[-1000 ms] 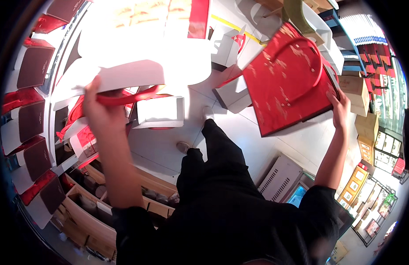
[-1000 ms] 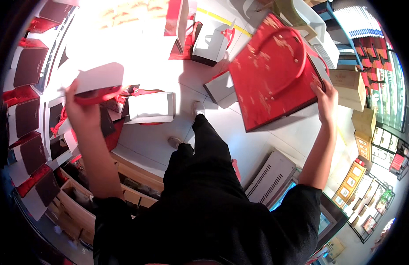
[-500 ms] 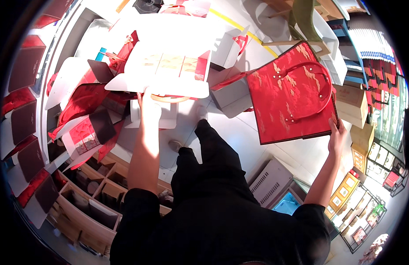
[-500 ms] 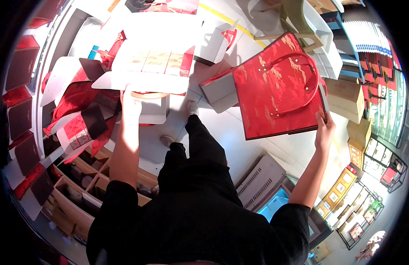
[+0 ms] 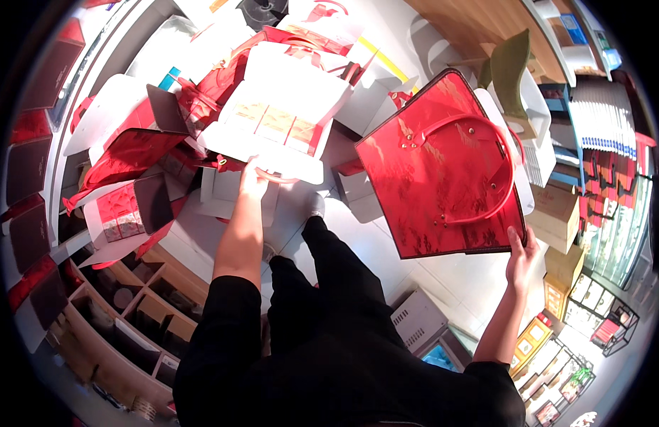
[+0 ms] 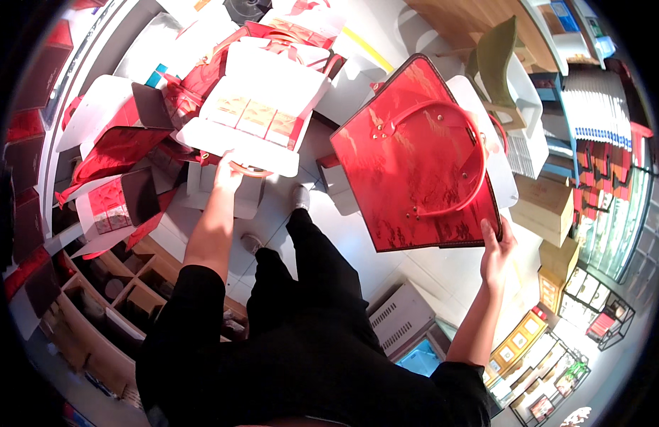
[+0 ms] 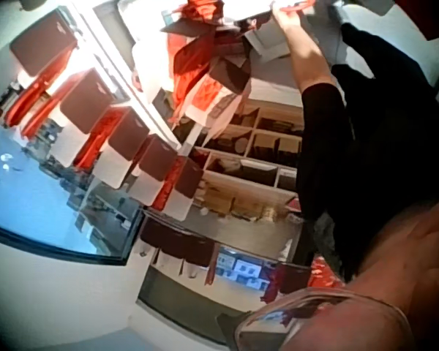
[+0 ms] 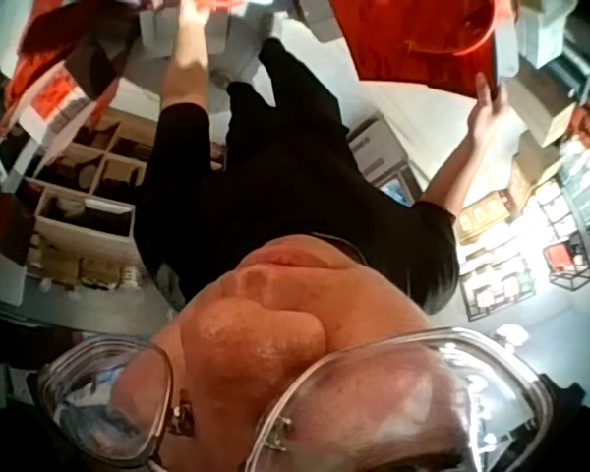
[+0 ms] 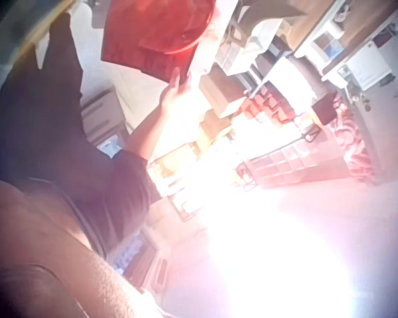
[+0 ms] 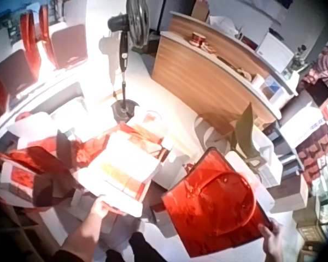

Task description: The person assembles small red cardboard boxes by folding the flaps and tucking them into slots. They repeatedly pick up flat-packed boxes, fold them into a rectangular shape, and place the finished boxes into a larger white container.

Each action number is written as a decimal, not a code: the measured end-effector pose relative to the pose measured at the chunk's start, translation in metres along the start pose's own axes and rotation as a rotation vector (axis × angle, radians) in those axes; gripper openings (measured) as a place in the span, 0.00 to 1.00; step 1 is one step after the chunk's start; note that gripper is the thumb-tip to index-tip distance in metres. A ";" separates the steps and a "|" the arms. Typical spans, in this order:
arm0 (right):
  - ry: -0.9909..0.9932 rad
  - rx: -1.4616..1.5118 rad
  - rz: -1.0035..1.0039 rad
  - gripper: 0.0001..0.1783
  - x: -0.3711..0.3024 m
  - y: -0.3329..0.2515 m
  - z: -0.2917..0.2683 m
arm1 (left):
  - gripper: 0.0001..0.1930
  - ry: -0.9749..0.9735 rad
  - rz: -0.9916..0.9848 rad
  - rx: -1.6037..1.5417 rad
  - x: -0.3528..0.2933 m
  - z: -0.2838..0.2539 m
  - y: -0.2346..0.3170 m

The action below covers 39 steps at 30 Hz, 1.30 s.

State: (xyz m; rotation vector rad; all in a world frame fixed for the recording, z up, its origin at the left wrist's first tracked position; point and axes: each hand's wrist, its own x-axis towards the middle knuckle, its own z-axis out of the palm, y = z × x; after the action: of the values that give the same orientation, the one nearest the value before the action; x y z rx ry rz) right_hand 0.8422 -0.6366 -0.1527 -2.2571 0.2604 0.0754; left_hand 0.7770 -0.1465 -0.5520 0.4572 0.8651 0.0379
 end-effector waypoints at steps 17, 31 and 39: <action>-0.262 0.234 -0.083 0.18 -0.018 -0.085 0.091 | 0.29 -0.070 -0.308 0.237 -0.151 -0.011 -0.107; -1.124 -0.361 -0.762 0.13 -0.219 -0.357 0.171 | 0.29 -0.152 0.392 -0.241 -0.383 -0.120 0.030; -1.535 -0.245 -1.174 0.26 -0.411 -0.498 0.170 | 0.33 -0.376 1.084 -0.696 -0.585 -0.210 0.144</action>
State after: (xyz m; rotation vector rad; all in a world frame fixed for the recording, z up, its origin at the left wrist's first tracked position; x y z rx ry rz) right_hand 0.5525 -0.1291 0.1705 -1.6055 -1.8425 1.1174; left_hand 0.2608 -0.0641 -0.1871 0.2104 0.1183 1.1758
